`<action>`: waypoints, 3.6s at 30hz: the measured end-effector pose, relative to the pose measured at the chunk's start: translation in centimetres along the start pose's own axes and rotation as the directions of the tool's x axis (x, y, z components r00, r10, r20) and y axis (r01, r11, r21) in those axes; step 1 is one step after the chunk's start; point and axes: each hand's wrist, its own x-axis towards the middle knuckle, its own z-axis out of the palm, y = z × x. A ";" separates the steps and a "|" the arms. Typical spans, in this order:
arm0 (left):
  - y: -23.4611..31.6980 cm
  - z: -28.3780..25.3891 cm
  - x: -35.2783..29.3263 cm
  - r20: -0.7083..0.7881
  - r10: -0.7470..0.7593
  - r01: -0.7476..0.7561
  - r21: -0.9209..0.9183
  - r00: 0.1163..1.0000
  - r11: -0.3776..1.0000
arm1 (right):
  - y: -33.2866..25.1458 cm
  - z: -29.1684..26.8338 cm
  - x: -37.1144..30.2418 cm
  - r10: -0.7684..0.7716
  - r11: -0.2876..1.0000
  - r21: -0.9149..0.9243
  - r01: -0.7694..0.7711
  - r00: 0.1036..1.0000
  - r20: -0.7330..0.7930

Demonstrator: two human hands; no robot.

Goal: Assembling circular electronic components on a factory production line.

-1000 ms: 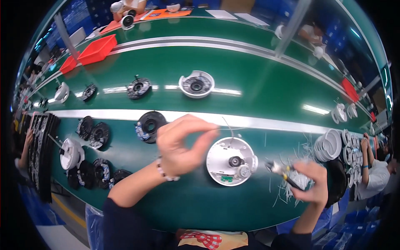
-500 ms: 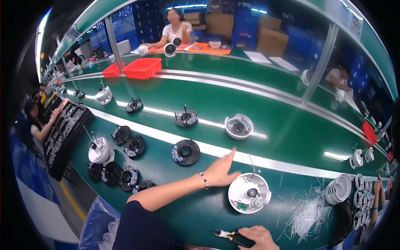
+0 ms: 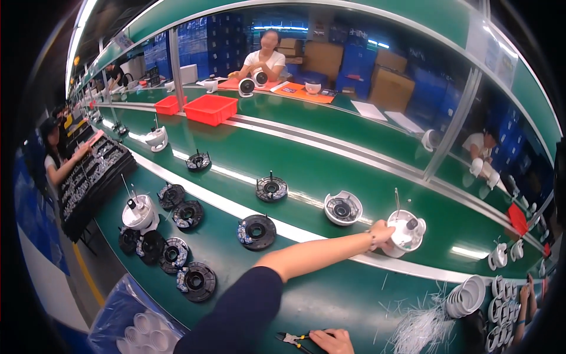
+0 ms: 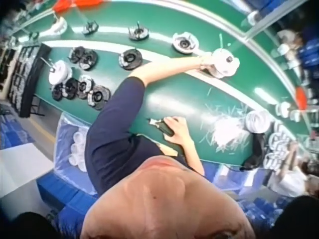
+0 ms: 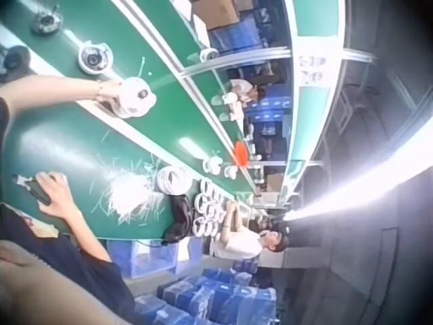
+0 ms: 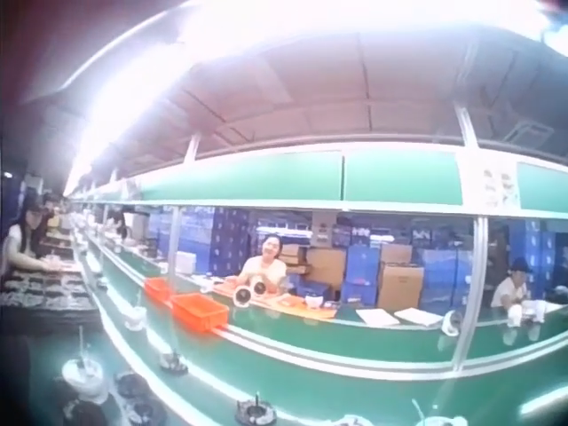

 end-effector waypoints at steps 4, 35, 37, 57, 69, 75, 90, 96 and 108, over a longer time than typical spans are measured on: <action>-0.7 1.7 6.4 -0.031 -0.098 0.095 -0.078 0.995 0.992 | -0.2 0.5 0.4 0.023 0.999 0.037 -0.024 1.000 0.017; 8.8 -29.3 -8.6 -0.415 0.090 0.086 0.386 0.905 0.918 | 4.0 -9.8 -5.9 0.189 0.774 -0.408 -0.484 0.792 -0.581; 10.7 -29.3 -8.8 -0.428 0.182 -0.033 0.332 0.885 0.943 | 6.1 -13.5 -7.6 0.136 0.702 -0.410 -0.582 0.675 -0.725; 6.2 -13.6 -17.2 -0.131 0.388 -0.405 -0.152 0.912 0.902 | 12.8 -23.8 -9.6 0.361 0.241 -0.576 -0.781 0.623 -0.694; 3.0 -13.6 -20.5 -0.326 0.560 -0.602 -0.036 0.762 0.798 | 3.3 0.0 9.6 0.098 0.946 -0.296 -0.135 0.986 -0.135; 2.6 -14.3 -21.0 -0.333 0.616 -0.659 -0.024 0.714 0.752 | 2.7 0.1 12.2 0.160 0.778 -0.590 -0.215 0.976 -0.145; -0.2 -13.1 -20.6 -0.228 0.663 -0.668 0.069 0.713 0.741 | 5.0 -2.9 16.5 0.376 0.896 0.396 -0.203 0.821 -0.429; 0.7 -14.3 -21.6 0.285 0.457 -0.354 -0.346 0.842 0.869 | 4.5 -1.6 17.6 0.292 0.940 0.298 -0.165 0.841 -0.456; 0.9 -13.9 -21.1 0.166 0.205 -0.050 -0.650 0.965 0.759 | 2.7 -3.6 17.7 0.113 0.994 0.022 -0.111 0.969 -0.221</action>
